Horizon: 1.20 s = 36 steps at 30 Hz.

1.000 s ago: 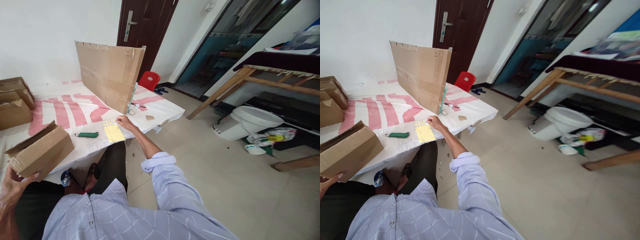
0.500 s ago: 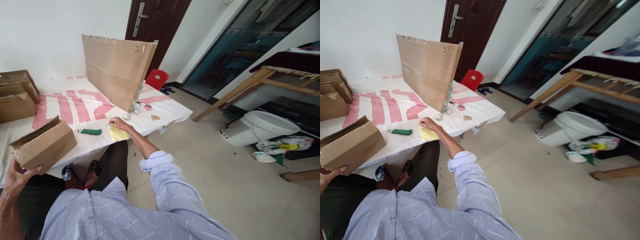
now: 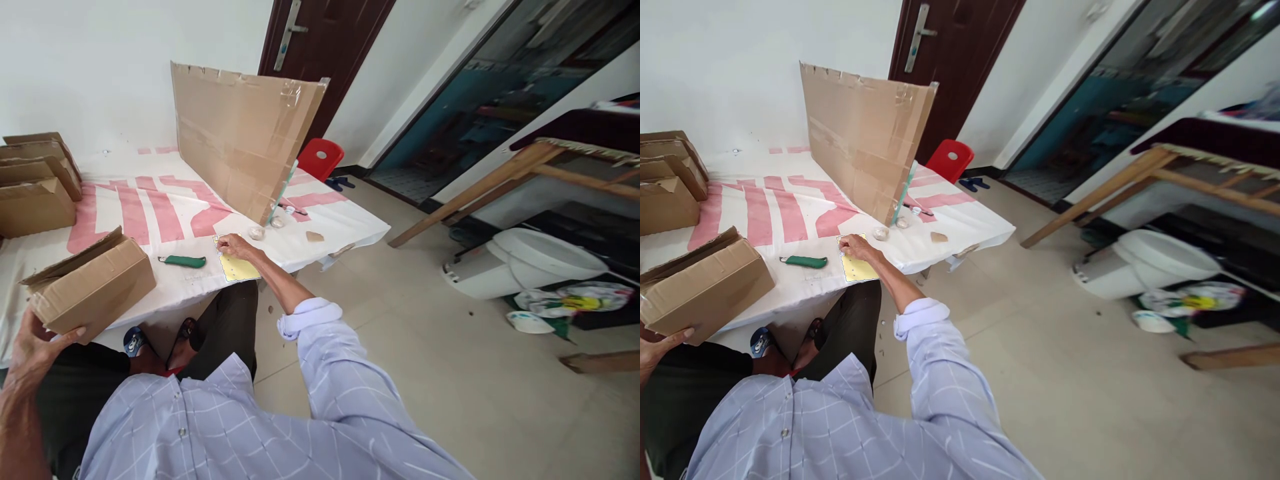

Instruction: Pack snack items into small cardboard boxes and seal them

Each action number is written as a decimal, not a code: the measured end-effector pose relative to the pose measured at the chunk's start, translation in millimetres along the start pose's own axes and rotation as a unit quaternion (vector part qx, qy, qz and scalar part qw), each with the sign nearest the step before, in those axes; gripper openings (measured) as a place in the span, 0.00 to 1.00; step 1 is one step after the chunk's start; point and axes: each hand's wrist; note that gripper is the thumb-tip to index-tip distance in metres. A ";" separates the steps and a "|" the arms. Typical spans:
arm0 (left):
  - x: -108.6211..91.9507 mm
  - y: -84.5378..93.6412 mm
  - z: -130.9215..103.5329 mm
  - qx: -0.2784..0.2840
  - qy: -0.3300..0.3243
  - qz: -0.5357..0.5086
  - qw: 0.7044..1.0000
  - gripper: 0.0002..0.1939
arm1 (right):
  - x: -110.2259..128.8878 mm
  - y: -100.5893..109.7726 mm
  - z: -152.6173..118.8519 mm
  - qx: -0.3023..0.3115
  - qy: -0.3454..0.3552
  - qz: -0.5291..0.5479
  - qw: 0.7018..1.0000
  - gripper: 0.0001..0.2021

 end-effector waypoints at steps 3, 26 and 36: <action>-0.3 0.6 0.0 0.006 -0.004 0.002 1.000 0.56 | -1.8 -0.5 0.5 0.004 0.004 -0.024 1.000 0.05; -15.1 -5.7 -12.2 -0.013 0.017 -0.002 1.000 0.54 | -18.6 -21.4 4.7 -0.005 0.042 -0.168 0.985 0.10; -11.1 -4.8 -10.3 -0.023 0.004 0.007 1.000 0.55 | -15.6 -25.8 0.6 -0.021 0.043 -0.184 0.982 0.10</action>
Point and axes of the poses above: each hand's wrist, its own z-axis towards the middle knuckle, its own y-axis out of the back of the hand, x = y × z, and after that the axes turned 12 degrees about y, right-handed
